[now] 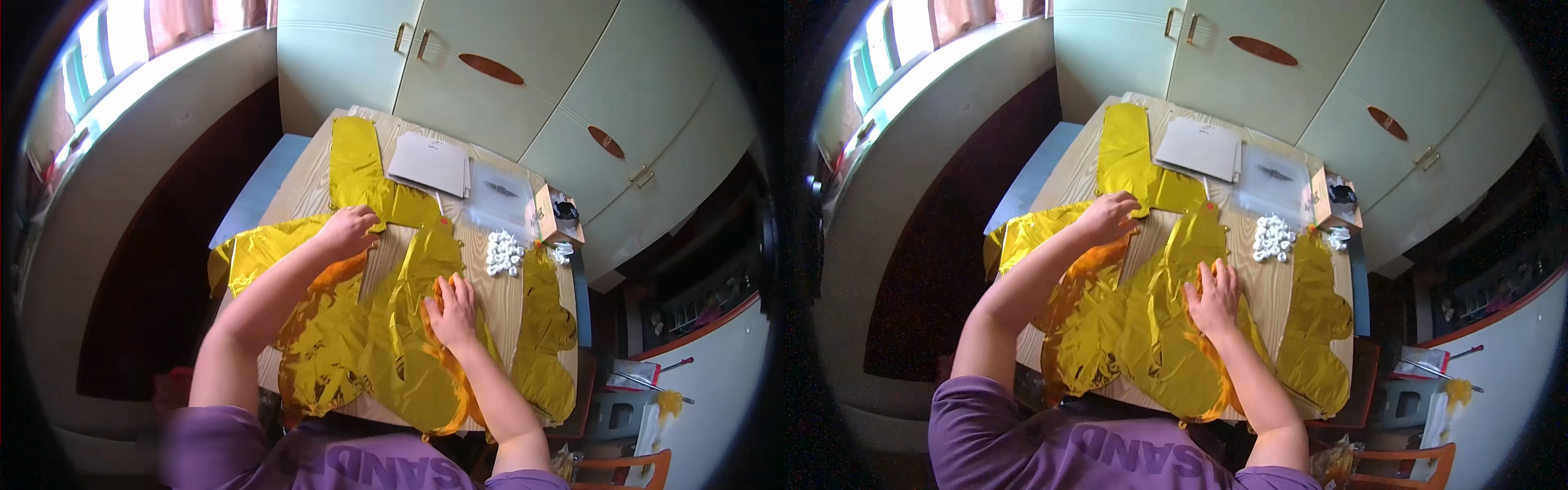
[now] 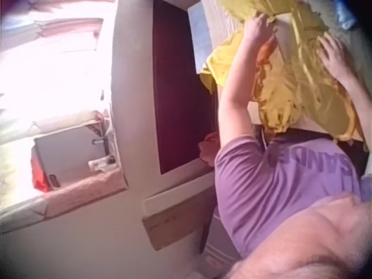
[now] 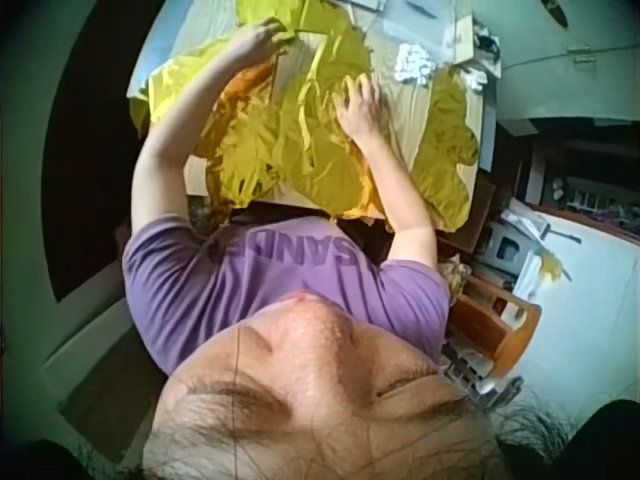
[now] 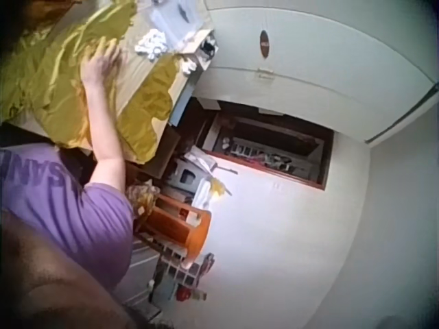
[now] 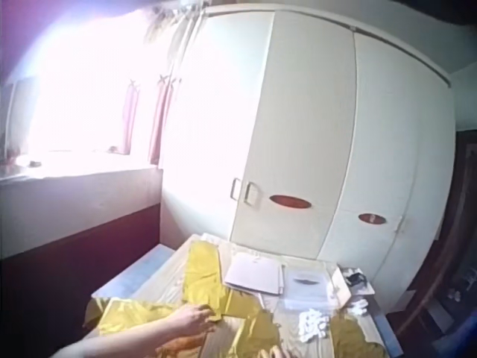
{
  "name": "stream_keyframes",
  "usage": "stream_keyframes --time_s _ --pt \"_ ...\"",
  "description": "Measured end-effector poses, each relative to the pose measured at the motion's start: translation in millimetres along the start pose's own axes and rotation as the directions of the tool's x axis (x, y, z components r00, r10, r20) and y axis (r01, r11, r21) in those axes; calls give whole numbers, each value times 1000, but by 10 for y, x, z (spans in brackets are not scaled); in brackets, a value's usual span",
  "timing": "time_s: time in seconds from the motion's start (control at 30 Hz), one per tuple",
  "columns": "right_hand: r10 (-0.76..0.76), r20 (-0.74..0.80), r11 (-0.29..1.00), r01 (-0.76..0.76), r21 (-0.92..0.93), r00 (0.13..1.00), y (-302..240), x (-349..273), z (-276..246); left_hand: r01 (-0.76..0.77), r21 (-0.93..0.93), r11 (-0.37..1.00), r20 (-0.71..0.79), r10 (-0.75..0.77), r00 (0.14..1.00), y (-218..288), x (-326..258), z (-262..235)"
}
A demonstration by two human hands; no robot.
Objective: Fold and attach gold foil balloons to cardboard backing for retail packaging.
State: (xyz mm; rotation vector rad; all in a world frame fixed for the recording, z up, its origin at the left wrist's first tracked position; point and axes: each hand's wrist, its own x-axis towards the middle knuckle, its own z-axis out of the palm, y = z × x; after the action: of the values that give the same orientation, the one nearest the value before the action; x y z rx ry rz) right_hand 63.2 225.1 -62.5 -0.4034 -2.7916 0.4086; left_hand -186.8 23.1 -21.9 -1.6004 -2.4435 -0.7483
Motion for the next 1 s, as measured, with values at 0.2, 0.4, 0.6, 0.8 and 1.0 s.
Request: stream_keyframes --time_s 0.2,0.4,0.6,0.8,1.0 --pt "21 -32 996 -18 91 999 69 -24 56 -113 126 986 120 98 988 -398 268 338" --pt "43 -30 995 -40 96 999 27 -144 14 211 -130 969 77 -203 976 -303 405 163" --pt "81 -13 990 -79 119 997 40 -85 -9 465 -342 817 239 -403 883 -358 551 -53" --pt "86 5 990 -86 108 996 24 -40 -71 424 -423 801 197 -375 906 -523 541 -10" --pt "-68 38 957 54 284 997 -241 693 -173 269 -229 935 -75 -292 953 -294 535 71"
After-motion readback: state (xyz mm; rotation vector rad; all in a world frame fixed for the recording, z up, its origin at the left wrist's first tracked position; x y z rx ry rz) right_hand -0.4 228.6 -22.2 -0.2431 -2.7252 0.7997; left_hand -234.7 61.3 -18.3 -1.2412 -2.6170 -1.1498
